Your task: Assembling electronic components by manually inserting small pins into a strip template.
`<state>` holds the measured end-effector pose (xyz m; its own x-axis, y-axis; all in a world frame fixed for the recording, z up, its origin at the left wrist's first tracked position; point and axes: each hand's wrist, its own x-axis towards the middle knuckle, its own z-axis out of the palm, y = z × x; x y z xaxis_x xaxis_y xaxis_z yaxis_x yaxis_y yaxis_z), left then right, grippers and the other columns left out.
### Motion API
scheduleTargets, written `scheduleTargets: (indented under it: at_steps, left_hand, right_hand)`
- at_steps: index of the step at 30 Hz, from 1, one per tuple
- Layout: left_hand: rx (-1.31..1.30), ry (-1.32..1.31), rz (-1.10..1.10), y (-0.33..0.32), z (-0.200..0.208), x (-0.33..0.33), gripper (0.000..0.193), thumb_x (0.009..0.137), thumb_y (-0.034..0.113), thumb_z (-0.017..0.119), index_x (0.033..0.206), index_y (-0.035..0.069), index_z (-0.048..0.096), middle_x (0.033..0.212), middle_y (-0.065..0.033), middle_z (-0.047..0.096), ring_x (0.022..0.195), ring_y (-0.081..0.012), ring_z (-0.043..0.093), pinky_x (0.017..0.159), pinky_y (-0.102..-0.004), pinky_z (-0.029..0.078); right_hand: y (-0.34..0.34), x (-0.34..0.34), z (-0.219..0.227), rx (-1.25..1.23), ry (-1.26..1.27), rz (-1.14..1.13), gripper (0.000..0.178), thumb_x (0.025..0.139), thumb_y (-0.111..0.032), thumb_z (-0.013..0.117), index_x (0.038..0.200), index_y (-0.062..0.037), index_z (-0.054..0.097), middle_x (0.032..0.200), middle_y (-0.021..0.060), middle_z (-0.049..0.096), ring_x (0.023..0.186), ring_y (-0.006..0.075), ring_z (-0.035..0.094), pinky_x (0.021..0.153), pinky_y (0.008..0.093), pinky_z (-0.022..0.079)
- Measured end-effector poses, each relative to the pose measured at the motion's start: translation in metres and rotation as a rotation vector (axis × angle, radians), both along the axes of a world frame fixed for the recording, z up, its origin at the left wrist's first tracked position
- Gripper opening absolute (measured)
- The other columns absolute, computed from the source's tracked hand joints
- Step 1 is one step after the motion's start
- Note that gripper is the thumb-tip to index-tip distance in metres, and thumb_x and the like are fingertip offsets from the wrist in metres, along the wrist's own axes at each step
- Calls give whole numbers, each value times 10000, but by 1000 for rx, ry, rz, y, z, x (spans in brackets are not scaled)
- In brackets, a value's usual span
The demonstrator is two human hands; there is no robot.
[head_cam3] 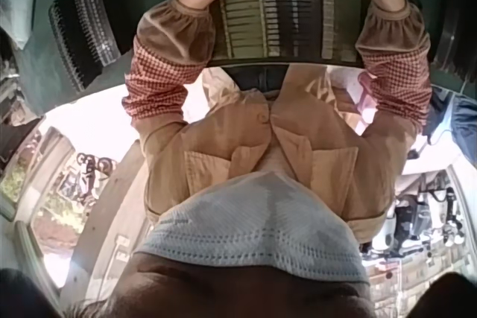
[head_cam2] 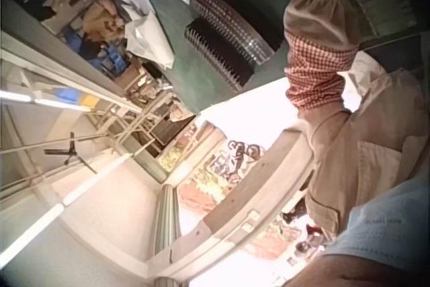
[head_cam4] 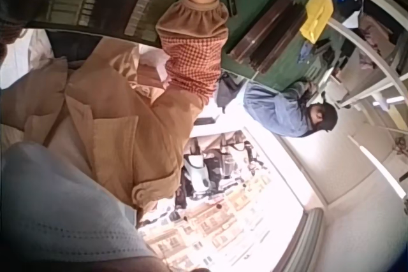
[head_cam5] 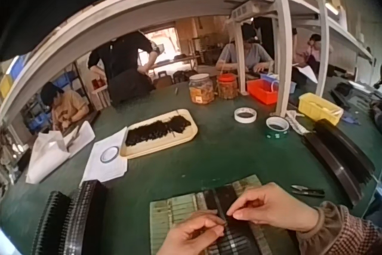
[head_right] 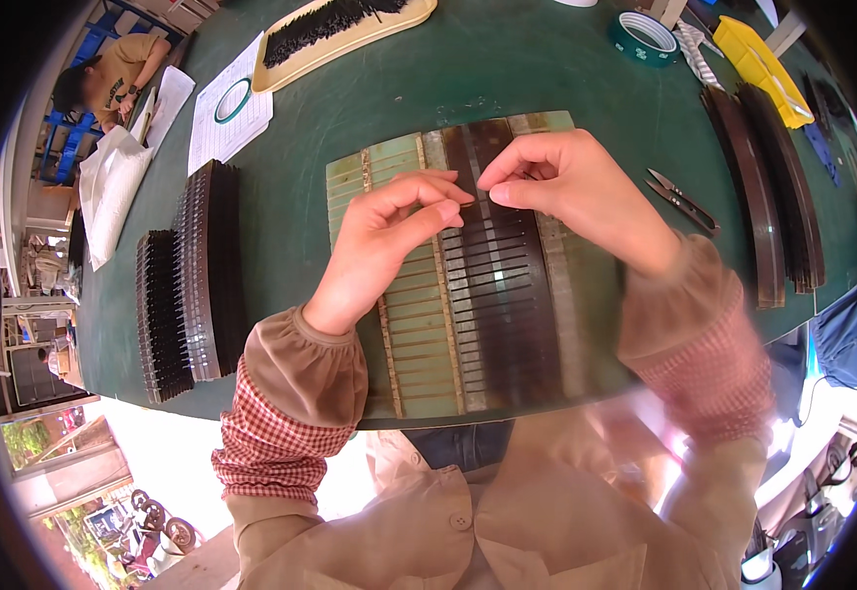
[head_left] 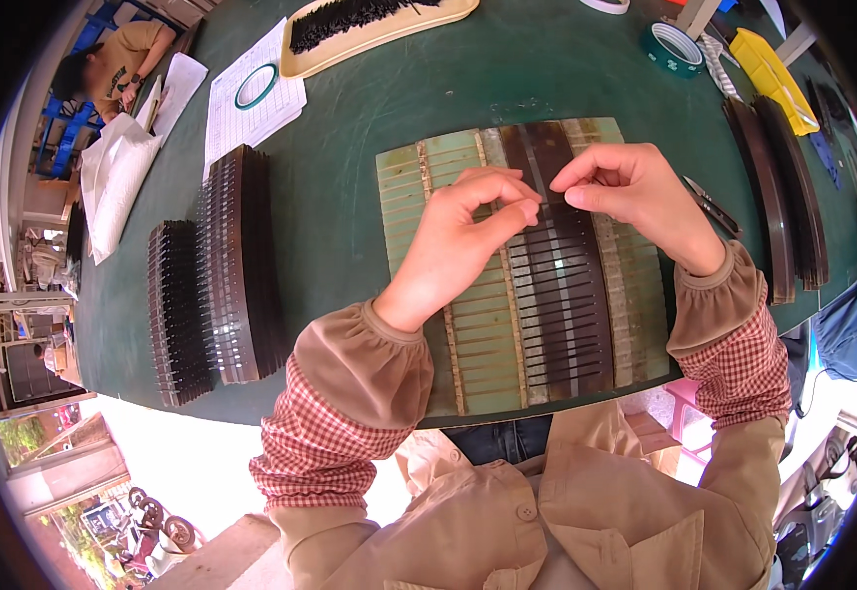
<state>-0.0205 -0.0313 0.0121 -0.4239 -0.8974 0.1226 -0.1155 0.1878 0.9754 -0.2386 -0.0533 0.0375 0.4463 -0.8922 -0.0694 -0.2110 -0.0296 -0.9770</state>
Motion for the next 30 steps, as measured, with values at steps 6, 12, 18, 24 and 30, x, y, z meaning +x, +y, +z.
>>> scheduleTargets:
  at_steps: [6,12,18,24,30]
  left_hand:
    - [-215,-148,255,14,-10,14,81,831,26,613,909,11,630,1009,-108,645,1058,-277,554,875,-350,452]
    - [-423,-332,258,22,-13,18,134,819,-21,587,950,-5,613,1081,-152,612,1068,-316,552,829,-366,474]
    - [-358,-343,270,24,-11,18,133,834,-19,585,953,6,640,1136,-119,623,1104,-261,556,887,-332,452]
    - [-382,-343,269,23,-12,18,127,839,-16,585,952,8,639,1132,-118,625,1103,-265,555,905,-348,445]
    - [-672,-628,157,27,-13,12,294,760,-71,575,1040,6,624,1242,-152,550,1177,-337,478,940,-405,431]
  right_hand:
    - [-11,-2,-10,73,57,81,143,820,-45,650,954,4,655,804,2,613,726,49,555,662,191,449]
    - [-14,4,-15,30,114,81,98,797,-4,640,892,20,643,755,32,629,708,87,574,666,236,473]
    - [-14,9,-19,-15,166,85,108,791,-2,643,898,14,642,730,26,614,686,86,558,646,240,459]
    - [-13,11,-20,-45,197,84,111,788,-15,645,894,14,641,696,33,590,664,104,547,625,265,448]
    - [-8,14,-23,-196,295,43,135,789,-31,635,922,-9,637,691,67,594,648,150,564,615,286,457]
